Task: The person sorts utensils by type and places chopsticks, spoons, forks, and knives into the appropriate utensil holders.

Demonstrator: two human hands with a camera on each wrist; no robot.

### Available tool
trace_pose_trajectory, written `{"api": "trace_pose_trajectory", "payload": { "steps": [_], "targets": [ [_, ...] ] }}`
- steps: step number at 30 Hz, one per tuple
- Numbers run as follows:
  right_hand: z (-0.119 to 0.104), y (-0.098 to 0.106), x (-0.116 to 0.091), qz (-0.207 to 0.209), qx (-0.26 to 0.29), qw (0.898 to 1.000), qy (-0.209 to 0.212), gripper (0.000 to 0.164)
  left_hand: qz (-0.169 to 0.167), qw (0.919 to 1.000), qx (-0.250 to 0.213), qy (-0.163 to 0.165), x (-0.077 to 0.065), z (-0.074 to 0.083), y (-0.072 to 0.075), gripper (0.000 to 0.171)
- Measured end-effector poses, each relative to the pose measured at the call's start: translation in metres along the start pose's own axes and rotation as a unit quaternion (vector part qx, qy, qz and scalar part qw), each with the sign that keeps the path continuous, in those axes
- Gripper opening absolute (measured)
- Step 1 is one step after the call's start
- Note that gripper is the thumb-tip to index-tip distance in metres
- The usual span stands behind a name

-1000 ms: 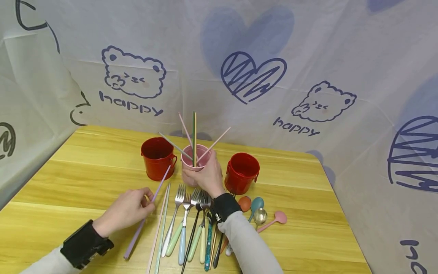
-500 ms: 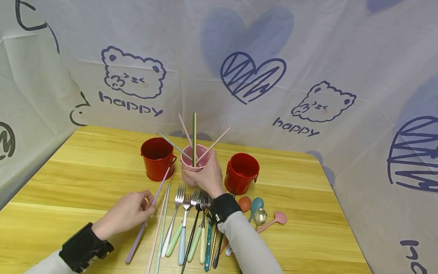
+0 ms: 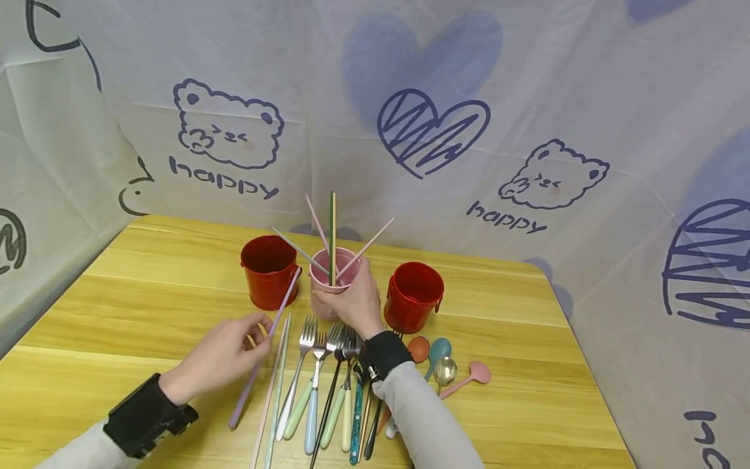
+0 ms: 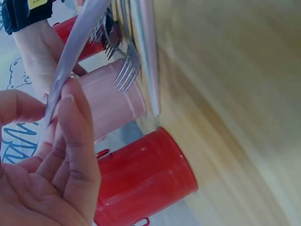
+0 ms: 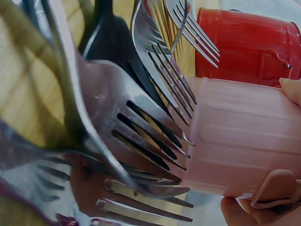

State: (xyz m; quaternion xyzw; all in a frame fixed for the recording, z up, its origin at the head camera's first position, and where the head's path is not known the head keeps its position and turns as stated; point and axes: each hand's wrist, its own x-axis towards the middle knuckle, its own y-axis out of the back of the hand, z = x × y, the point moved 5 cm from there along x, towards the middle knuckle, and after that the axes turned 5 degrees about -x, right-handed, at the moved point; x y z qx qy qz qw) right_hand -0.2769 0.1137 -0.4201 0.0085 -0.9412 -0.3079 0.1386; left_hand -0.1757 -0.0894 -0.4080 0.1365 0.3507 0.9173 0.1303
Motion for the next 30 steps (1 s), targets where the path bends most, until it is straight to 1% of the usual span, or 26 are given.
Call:
{"api": "trace_pose_trajectory", "payload": {
  "steps": [8,11,16,20,24,30],
  "targets": [
    [0.002,-0.001,0.000,-0.001,0.001,1.000,-0.001,0.089,0.047,0.9977,-0.019,-0.046,0.014,0.013,0.010,0.009],
    [0.002,-0.001,0.000,0.000,-0.002,1.000,-0.004,0.090,0.068,0.9949,-0.024,-0.071,0.020,0.020,0.015,0.008],
    [0.002,0.000,0.000,0.001,-0.004,1.000,-0.004,0.090,0.102,0.9873,-0.043,-0.114,0.033,0.033,0.024,0.008],
    [0.001,0.000,0.001,0.001,-0.004,1.000,-0.001,0.090,0.135,0.9789,-0.054,-0.143,0.044,0.045,0.035,0.011],
    [0.001,0.000,0.001,0.001,-0.002,1.000,0.006,0.090,0.175,0.9680,-0.063,-0.168,0.054,0.057,0.047,0.012],
    [0.001,0.001,0.000,-0.002,-0.003,1.000,0.003,0.090,0.230,0.9486,-0.090,-0.197,0.067,0.071,0.059,0.015]
  ]
}}
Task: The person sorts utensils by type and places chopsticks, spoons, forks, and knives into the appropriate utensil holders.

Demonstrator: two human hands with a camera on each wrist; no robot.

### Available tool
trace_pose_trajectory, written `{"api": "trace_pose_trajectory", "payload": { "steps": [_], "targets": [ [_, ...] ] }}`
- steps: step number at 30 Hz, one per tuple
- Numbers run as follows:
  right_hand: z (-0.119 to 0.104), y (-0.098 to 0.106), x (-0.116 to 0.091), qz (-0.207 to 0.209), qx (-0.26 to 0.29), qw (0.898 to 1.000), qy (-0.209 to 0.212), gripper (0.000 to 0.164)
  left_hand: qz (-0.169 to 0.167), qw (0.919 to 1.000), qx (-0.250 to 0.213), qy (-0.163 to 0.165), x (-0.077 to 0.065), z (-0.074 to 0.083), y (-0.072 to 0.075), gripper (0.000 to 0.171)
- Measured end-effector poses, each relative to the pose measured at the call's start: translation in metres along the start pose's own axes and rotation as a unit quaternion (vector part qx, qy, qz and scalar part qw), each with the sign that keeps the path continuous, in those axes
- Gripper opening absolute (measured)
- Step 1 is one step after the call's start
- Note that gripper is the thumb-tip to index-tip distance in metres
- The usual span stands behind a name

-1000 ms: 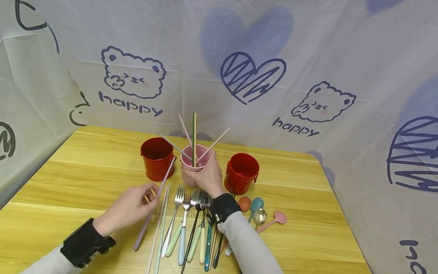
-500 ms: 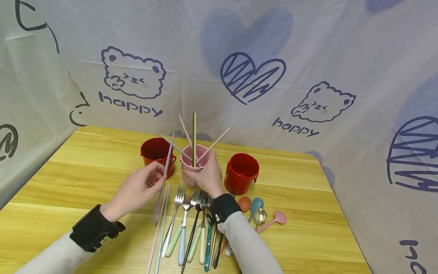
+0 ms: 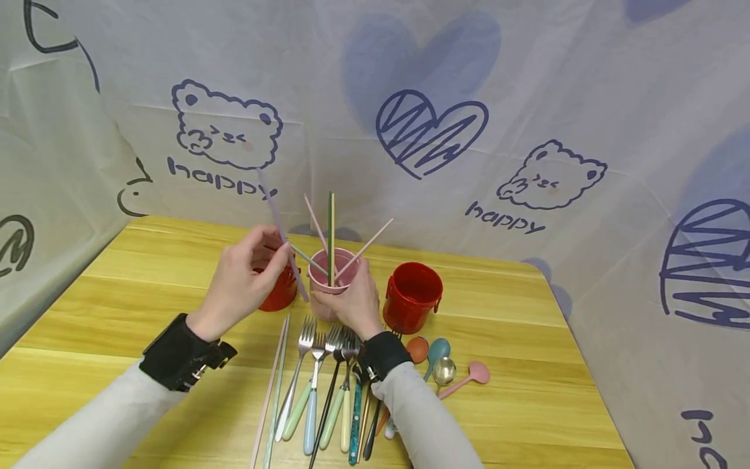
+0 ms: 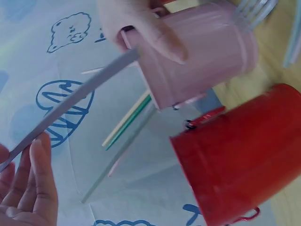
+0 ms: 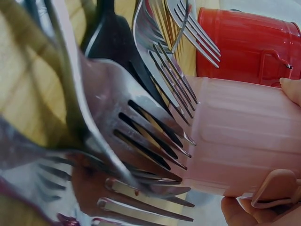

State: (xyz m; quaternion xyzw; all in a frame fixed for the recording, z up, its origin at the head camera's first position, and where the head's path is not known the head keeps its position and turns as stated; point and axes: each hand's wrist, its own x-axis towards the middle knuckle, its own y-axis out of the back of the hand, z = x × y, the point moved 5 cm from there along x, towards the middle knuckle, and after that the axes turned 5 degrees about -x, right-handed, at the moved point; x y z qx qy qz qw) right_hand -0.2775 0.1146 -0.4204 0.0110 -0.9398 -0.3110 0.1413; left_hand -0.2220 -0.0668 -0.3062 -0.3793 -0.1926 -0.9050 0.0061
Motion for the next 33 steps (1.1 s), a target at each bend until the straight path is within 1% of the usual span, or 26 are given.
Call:
{"api": "trace_pose_trajectory", "payload": {
  "steps": [4,8,11,14,17,20,23,25,28,33],
  "targets": [
    [0.002,-0.001,0.000,0.001,-0.008,1.000,-0.006,0.090,0.028,0.9994,-0.015,-0.012,0.010,0.004,-0.003,0.017],
    [0.002,-0.001,0.001,0.003,-0.013,1.000,-0.004,0.090,0.045,0.9984,-0.031,-0.017,0.018,0.003,-0.008,0.017],
    [0.002,-0.001,0.001,0.004,-0.016,1.000,-0.003,0.090,0.050,0.9979,-0.036,-0.021,0.022,0.001,-0.013,0.017],
    [0.002,-0.001,0.001,0.004,-0.020,1.000,-0.003,0.091,0.046,0.9983,-0.032,-0.019,0.024,-0.002,-0.019,0.017],
    [0.001,0.000,0.001,0.004,-0.027,1.000,-0.003,0.091,0.030,0.9992,-0.024,0.000,0.025,-0.009,-0.026,0.019],
    [0.000,-0.001,0.001,0.004,-0.031,1.000,-0.004,0.091,-0.007,0.9989,0.005,0.047,0.022,-0.019,-0.035,0.020],
    [0.000,-0.002,0.001,0.001,-0.028,1.000,-0.006,0.090,-0.051,0.9928,0.056,0.093,0.015,-0.028,-0.041,0.020],
    [0.001,-0.003,0.001,-0.002,-0.026,1.000,-0.008,0.090,-0.075,0.9873,0.083,0.113,0.010,-0.033,-0.043,0.020],
    [0.001,-0.003,0.001,-0.004,-0.026,1.000,-0.010,0.090,-0.092,0.9833,0.105,0.117,0.004,-0.036,-0.043,0.022],
    [0.001,-0.002,0.000,-0.001,-0.027,1.000,-0.009,0.089,-0.106,0.9816,0.112,0.113,-0.003,-0.038,-0.041,0.020]
  ]
}}
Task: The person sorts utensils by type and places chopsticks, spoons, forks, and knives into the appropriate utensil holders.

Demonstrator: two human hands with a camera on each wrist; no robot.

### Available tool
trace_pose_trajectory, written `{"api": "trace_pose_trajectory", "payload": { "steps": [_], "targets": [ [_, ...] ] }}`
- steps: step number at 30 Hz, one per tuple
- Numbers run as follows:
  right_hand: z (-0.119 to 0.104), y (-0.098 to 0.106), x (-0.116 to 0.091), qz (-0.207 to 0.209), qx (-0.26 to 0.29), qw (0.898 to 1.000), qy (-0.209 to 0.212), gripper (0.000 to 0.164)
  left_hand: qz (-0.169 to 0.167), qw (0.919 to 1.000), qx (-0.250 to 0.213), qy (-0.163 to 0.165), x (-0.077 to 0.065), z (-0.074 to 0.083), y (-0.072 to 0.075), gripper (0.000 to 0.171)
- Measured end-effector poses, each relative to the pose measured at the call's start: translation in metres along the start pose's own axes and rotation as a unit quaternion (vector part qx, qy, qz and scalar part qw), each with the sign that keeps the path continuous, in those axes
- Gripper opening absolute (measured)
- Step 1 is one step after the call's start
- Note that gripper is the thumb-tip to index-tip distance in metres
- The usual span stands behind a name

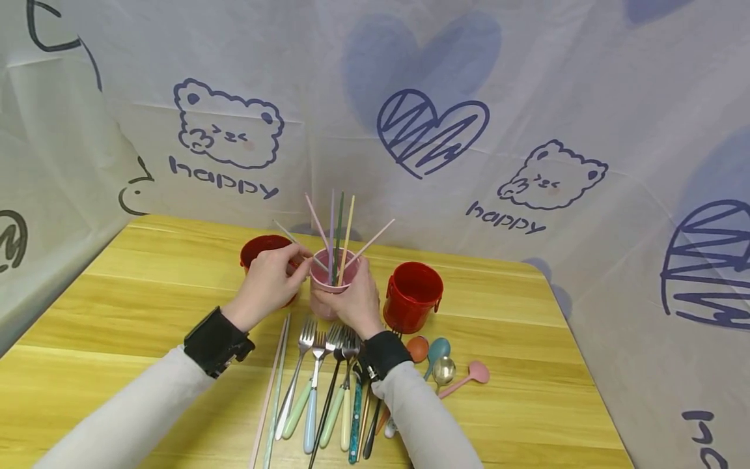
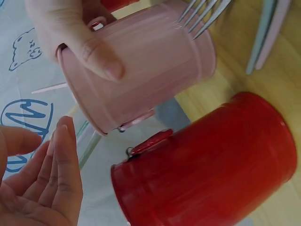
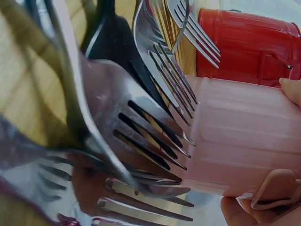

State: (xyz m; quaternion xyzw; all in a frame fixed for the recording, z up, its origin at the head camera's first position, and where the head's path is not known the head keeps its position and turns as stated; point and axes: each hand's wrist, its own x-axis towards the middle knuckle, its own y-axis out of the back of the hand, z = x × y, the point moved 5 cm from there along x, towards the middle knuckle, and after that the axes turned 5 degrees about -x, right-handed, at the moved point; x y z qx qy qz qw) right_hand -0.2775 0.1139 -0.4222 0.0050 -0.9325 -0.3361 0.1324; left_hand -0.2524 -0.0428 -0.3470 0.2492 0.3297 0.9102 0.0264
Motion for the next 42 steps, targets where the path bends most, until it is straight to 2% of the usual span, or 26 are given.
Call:
{"api": "trace_pose_trajectory", "payload": {
  "steps": [13,19,22,25,29,35,39,42],
  "targets": [
    [-0.002,0.002,-0.001,0.002,0.007,1.000,0.005,0.090,-0.013,0.9998,-0.007,-0.010,-0.026,-0.013,0.002,0.010],
    [-0.002,0.002,-0.001,0.001,0.012,1.000,0.003,0.091,-0.031,0.9995,0.009,0.001,-0.039,-0.020,0.006,0.006],
    [-0.002,0.001,-0.001,0.000,0.015,1.000,0.003,0.091,-0.053,0.9980,0.030,0.018,-0.047,-0.025,0.006,0.004],
    [-0.002,0.001,-0.001,-0.002,0.017,1.000,-0.001,0.091,-0.100,0.9922,0.047,0.056,-0.057,-0.032,0.002,0.008],
    [-0.002,0.001,-0.001,-0.003,0.020,1.000,-0.006,0.090,-0.159,0.9799,0.069,0.099,-0.071,-0.040,-0.005,0.015],
    [-0.001,0.001,0.000,0.000,0.019,1.000,-0.007,0.091,-0.206,0.9677,0.074,0.126,-0.090,-0.046,-0.012,0.015],
    [0.000,0.001,0.000,0.002,0.019,1.000,-0.007,0.091,-0.249,0.9550,0.072,0.145,-0.103,-0.046,-0.017,0.022],
    [0.000,0.001,0.000,0.001,0.019,1.000,-0.004,0.090,-0.268,0.9481,0.076,0.154,-0.110,-0.044,-0.020,0.024]
  ]
}}
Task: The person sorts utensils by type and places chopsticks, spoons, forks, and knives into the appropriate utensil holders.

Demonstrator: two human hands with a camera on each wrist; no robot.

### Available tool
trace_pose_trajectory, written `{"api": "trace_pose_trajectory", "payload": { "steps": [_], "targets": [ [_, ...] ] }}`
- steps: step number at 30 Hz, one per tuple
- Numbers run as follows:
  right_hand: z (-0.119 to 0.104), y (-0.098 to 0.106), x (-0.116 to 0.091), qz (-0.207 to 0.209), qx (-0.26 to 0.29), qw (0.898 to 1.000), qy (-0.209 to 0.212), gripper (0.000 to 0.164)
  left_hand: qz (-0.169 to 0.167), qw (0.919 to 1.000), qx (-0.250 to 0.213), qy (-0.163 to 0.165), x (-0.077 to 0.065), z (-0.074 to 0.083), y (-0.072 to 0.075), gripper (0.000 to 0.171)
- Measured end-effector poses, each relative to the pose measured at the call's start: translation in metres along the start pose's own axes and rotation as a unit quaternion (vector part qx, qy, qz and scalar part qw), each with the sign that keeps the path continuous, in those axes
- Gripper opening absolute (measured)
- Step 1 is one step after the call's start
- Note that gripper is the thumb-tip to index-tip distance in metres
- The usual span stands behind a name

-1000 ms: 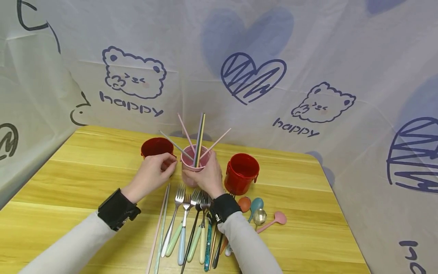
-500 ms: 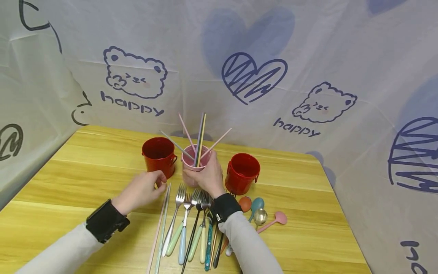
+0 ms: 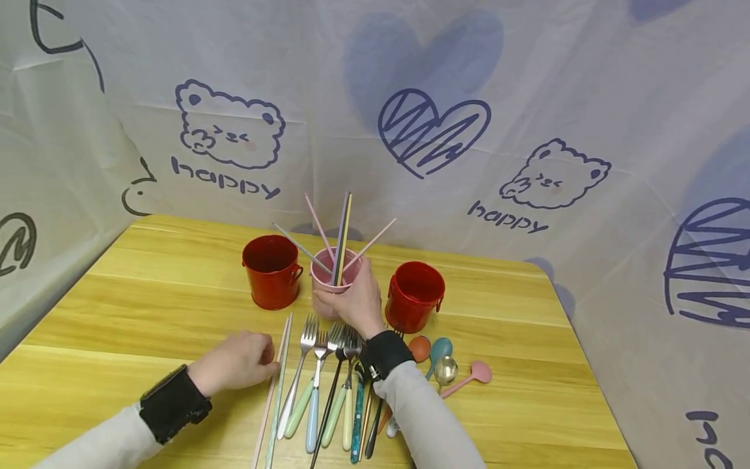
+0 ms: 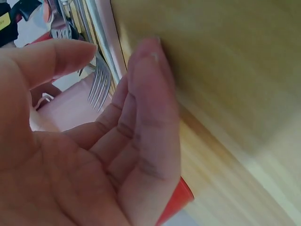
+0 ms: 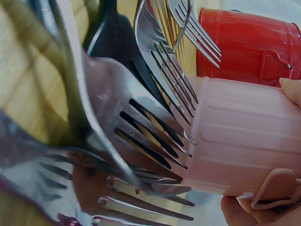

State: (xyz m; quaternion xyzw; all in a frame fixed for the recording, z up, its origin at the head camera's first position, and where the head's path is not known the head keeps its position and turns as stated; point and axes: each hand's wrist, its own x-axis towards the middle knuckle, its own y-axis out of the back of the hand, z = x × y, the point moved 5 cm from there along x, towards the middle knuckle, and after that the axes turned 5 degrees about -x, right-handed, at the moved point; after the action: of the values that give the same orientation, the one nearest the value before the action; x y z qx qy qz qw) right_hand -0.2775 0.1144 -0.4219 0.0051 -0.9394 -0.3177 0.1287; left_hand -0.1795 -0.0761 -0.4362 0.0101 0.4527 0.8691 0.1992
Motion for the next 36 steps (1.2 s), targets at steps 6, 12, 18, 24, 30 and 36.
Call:
{"api": "trace_pose_trajectory", "payload": {
  "steps": [6,12,18,24,30,36],
  "targets": [
    [0.002,0.000,0.000,0.004,-0.006,1.000,-0.002,0.092,-0.003,0.9998,0.020,0.002,-0.004,0.003,-0.005,0.026],
    [0.002,0.000,0.000,0.005,-0.010,1.000,-0.006,0.093,0.015,0.9988,0.046,0.001,-0.005,0.004,-0.008,0.025],
    [0.002,0.000,-0.001,0.003,-0.010,1.000,-0.012,0.092,0.037,0.9978,0.054,-0.009,-0.007,0.004,-0.008,0.024],
    [0.001,-0.001,0.000,-0.001,-0.010,1.000,-0.012,0.091,0.058,0.9948,0.084,0.008,-0.005,-0.002,-0.002,0.024],
    [0.002,0.000,0.000,-0.001,-0.009,1.000,-0.008,0.092,0.075,0.9910,0.106,0.032,-0.003,-0.010,0.004,0.024],
    [0.001,0.000,0.000,-0.005,-0.002,1.000,-0.008,0.091,0.090,0.9890,0.112,0.035,-0.003,-0.009,0.006,0.028]
  ]
}}
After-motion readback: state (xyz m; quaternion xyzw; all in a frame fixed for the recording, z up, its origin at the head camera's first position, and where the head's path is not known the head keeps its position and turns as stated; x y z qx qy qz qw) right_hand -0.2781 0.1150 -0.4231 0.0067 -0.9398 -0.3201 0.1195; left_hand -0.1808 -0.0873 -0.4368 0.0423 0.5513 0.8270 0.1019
